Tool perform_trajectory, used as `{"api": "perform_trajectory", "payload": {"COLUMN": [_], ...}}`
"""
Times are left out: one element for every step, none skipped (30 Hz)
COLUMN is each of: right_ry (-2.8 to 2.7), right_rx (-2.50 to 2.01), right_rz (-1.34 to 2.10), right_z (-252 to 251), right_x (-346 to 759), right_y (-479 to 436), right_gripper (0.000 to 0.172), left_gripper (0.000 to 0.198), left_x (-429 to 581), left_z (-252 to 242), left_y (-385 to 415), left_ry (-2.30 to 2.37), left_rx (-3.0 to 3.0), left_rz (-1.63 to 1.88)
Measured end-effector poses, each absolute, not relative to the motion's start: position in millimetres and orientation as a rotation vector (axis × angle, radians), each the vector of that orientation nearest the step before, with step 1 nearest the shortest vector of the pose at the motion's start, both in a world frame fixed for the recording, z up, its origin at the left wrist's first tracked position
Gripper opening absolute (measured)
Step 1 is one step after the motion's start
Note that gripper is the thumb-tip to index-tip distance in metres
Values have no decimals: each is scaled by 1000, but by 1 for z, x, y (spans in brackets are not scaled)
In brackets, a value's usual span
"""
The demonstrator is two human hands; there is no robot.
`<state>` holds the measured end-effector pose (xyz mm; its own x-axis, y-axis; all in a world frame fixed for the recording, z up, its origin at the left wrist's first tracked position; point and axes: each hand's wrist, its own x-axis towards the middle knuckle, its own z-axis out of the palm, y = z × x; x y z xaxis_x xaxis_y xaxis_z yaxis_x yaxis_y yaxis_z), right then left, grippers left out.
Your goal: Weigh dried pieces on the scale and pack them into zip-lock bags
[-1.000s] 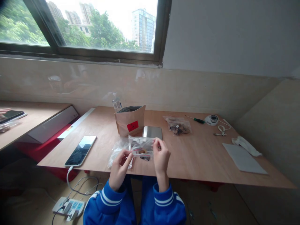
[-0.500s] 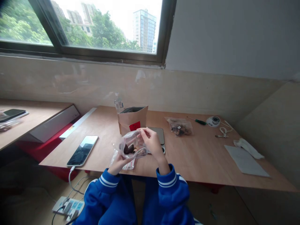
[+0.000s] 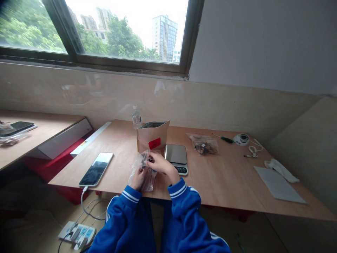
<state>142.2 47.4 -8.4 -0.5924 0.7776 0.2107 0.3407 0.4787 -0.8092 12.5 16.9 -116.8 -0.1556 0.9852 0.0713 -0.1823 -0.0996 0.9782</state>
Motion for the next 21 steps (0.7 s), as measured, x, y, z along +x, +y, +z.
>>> {"api": "perform_trajectory", "payload": {"right_ry": [-2177, -2191, -2198, -2196, -2186, -2170, -2155, -2139, -2121, -2094, -2055, -2008, -1955, -1899, -1844, -1791, -1740, -1693, -1654, -1625, -1603], "right_rx": [-922, -932, -953, -973, -986, -995, -1000, -1006, -1012, -1018, -1025, -1031, -1032, -1029, -1022, -1013, -1001, -985, -960, -926, -878], "right_rz": [981, 957, 930, 902, 877, 856, 840, 835, 846, 873, 910, 951, 992, 1027, 1053, 1070, 1076, 1073, 1061, 1036, 1002], "right_z": [-11, -13, -16, -19, -21, -24, -26, -28, -29, -30, -30, -30, -30, -30, -29, -27, -23, -19, -13, -6, 3], "right_x": [141, 140, 139, 137, 136, 135, 134, 133, 132, 132, 133, 133, 135, 136, 138, 140, 142, 144, 147, 149, 151], "right_y": [47, 47, 46, 46, 45, 45, 45, 45, 46, 46, 47, 49, 50, 51, 53, 54, 55, 57, 59, 62, 66], "right_gripper": [29, 29, 29, 30, 32, 33, 33, 32, 30, 28, 26, 25, 23, 22, 21, 19, 19, 19, 19, 20, 20], "left_gripper": [24, 22, 20, 18, 17, 16, 16, 16, 17, 18, 19, 21, 23, 24, 26, 28, 30, 32, 34, 35, 36], "left_x": [12, 12, 12, 12, 12, 11, 11, 11, 11, 11, 10, 10, 10, 10, 11, 11, 11, 12, 12, 12, 12], "left_z": [-117, -117, -117, -117, -117, -117, -118, -118, -119, -121, -122, -123, -123, -124, -124, -123, -123, -122, -122, -121, -121], "left_y": [17, 17, 17, 17, 17, 17, 17, 18, 19, 19, 20, 21, 21, 21, 21, 21, 20, 20, 20, 21, 21], "left_ry": [1133, 1133, 1134, 1134, 1134, 1134, 1132, 1131, 1129, 1126, 1124, 1122, 1120, 1113, 1100, 1074, 1036, 995, 964, 950, 953], "left_rx": [1056, 1057, 1059, 1060, 1061, 1061, 1061, 1059, 1057, 1054, 1051, 1051, 1048, 1034, 1007, 965, 912, 841, 762, 689, 623], "left_rz": [1463, 1461, 1459, 1457, 1453, 1448, 1443, 1437, 1430, 1423, 1417, 1409, 1406, 1409, 1416, 1426, 1439, 1450, 1460, 1466, 1473]}}
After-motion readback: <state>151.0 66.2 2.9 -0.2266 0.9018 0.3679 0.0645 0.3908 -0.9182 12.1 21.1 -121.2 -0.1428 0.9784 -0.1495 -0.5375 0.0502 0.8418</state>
